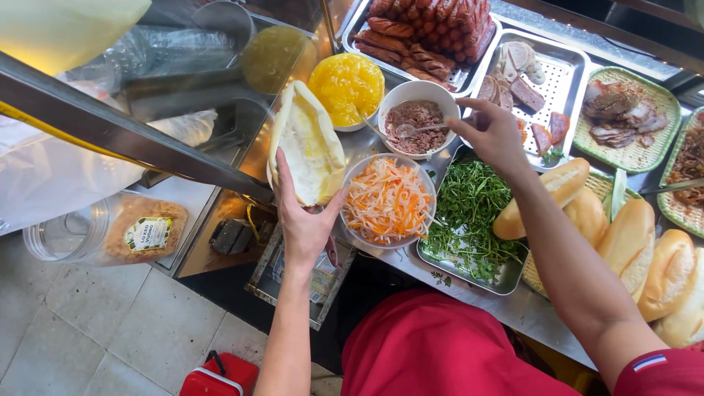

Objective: Assemble Vietnamese Banh Mi sandwiches by slicing bread and adding various meats, condiments, and vegetables.

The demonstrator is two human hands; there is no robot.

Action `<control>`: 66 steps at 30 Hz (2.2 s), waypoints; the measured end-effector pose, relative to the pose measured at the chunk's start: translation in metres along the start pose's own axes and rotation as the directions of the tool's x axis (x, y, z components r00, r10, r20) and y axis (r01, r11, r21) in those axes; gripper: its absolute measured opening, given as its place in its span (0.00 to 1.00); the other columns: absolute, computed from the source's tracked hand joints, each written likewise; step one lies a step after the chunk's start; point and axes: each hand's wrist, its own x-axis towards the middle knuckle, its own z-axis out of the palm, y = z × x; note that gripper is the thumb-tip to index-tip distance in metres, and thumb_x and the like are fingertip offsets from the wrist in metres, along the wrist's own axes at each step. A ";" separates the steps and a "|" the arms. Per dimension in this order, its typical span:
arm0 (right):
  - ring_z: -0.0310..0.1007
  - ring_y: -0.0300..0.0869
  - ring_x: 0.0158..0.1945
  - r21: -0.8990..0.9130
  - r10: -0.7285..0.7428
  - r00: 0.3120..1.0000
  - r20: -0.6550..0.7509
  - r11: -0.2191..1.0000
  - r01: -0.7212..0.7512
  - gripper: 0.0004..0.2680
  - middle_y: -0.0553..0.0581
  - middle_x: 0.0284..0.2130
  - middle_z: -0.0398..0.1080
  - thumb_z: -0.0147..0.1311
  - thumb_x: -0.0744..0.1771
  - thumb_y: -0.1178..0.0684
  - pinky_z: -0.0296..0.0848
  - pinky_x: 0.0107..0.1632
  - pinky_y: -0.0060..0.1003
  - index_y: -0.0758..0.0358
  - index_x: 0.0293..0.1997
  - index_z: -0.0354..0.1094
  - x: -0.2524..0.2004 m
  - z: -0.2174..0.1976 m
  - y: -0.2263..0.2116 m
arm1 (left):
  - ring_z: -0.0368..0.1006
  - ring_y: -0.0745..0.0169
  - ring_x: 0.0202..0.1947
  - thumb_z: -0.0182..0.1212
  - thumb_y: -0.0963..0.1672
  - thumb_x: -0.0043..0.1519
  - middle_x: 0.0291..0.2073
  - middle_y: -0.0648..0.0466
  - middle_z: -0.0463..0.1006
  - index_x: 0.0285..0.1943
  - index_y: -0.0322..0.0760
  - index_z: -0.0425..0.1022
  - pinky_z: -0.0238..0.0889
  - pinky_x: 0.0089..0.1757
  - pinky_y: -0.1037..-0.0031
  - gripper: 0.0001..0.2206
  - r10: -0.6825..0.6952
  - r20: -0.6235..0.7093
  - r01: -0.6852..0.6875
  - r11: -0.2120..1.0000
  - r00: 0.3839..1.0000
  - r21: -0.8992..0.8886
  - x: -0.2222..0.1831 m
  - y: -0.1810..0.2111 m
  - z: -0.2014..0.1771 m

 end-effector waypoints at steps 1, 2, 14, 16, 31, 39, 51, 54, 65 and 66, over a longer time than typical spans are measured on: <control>0.60 0.51 0.24 0.000 0.005 1.000 -0.005 1.000 -0.005 0.17 0.73 0.28 0.66 0.62 0.68 0.46 0.59 0.33 0.47 0.64 0.63 0.74 0.000 0.011 0.002 | 0.63 0.43 0.71 0.77 0.39 0.54 0.74 0.32 0.55 0.82 0.34 0.41 0.63 0.64 0.61 0.51 0.001 0.007 -0.001 1.000 1.000 -0.001 0.001 0.000 0.004; 0.65 0.43 0.26 0.055 -0.004 1.000 -0.023 0.998 0.005 0.14 0.65 0.29 0.71 0.59 0.70 0.46 0.64 0.32 0.39 0.64 0.58 0.75 0.001 0.021 0.003 | 0.63 0.43 0.71 0.77 0.39 0.54 0.74 0.32 0.56 0.82 0.34 0.41 0.62 0.65 0.61 0.50 0.012 0.032 -0.011 1.000 0.999 -0.019 0.002 0.000 0.008; 0.77 0.39 0.33 -0.015 -0.255 0.965 -0.065 0.967 0.254 0.09 0.60 0.34 0.77 0.50 0.72 0.52 0.75 0.36 0.36 0.67 0.50 0.76 -0.056 0.042 -0.018 | 0.64 0.44 0.71 0.77 0.40 0.55 0.74 0.33 0.60 0.82 0.34 0.42 0.61 0.66 0.60 0.50 0.021 0.088 -0.022 1.000 0.996 0.009 0.001 0.002 0.018; 0.77 0.36 0.32 0.083 -0.147 0.984 -0.105 0.984 0.156 0.10 0.57 0.33 0.78 0.50 0.72 0.52 0.75 0.36 0.32 0.66 0.50 0.76 -0.059 0.045 -0.005 | 0.64 0.44 0.71 0.77 0.40 0.54 0.74 0.34 0.60 0.82 0.34 0.42 0.60 0.66 0.60 0.50 0.019 0.094 -0.020 1.000 0.995 0.010 0.002 0.001 0.020; 0.75 0.35 0.36 0.510 -0.081 0.975 -0.208 0.841 0.179 0.11 0.53 0.35 0.77 0.49 0.74 0.52 0.75 0.41 0.29 0.69 0.56 0.74 -0.061 0.002 -0.058 | 0.60 0.33 0.69 0.81 0.44 0.48 0.70 0.29 0.57 0.80 0.34 0.43 0.60 0.64 0.58 0.54 0.032 0.191 -0.072 0.976 0.981 0.204 0.015 0.028 0.056; 0.76 0.48 0.40 0.048 -0.819 0.565 0.098 0.571 0.819 0.09 0.62 0.36 0.76 0.58 0.66 0.61 0.75 0.44 0.40 0.68 0.51 0.75 -0.105 0.009 -0.063 | 0.60 0.30 0.70 0.81 0.44 0.47 0.71 0.28 0.58 0.82 0.34 0.40 0.58 0.65 0.55 0.57 0.095 0.046 -0.102 0.980 0.994 0.169 0.023 0.019 0.052; 0.73 0.34 0.34 0.424 -0.252 0.961 -0.115 0.863 0.277 0.07 0.54 0.35 0.76 0.52 0.76 0.54 0.72 0.36 0.30 0.60 0.56 0.76 -0.034 -0.024 -0.063 | 0.59 0.28 0.71 0.81 0.46 0.51 0.71 0.28 0.57 0.82 0.34 0.40 0.58 0.66 0.53 0.55 0.166 0.140 -0.197 0.950 0.976 0.242 -0.001 0.026 0.047; 0.75 0.39 0.33 -0.063 -0.501 0.864 -0.053 0.865 0.498 0.07 0.55 0.33 0.77 0.54 0.74 0.59 0.71 0.36 0.34 0.61 0.55 0.77 -0.055 -0.010 -0.075 | 0.58 0.29 0.71 0.82 0.45 0.49 0.71 0.28 0.57 0.81 0.34 0.40 0.57 0.66 0.54 0.55 0.146 0.093 -0.163 0.964 0.985 0.211 0.003 0.026 0.045; 0.77 0.45 0.38 0.144 -0.798 0.594 0.103 0.603 0.784 0.09 0.59 0.40 0.76 0.58 0.66 0.63 0.76 0.43 0.36 0.64 0.51 0.75 -0.098 -0.007 -0.057 | 0.57 0.29 0.71 0.81 0.42 0.45 0.72 0.28 0.54 0.82 0.35 0.36 0.57 0.66 0.56 0.59 0.081 0.053 -0.091 0.969 0.995 0.228 0.013 0.017 0.024; 0.78 0.41 0.40 0.239 -0.723 0.689 0.055 0.680 0.694 0.07 0.58 0.41 0.77 0.56 0.69 0.62 0.76 0.43 0.31 0.62 0.50 0.75 -0.095 -0.013 -0.055 | 0.57 0.29 0.71 0.82 0.43 0.48 0.72 0.28 0.54 0.81 0.36 0.36 0.58 0.65 0.56 0.58 0.106 0.055 -0.116 0.964 0.993 0.238 0.012 0.016 0.025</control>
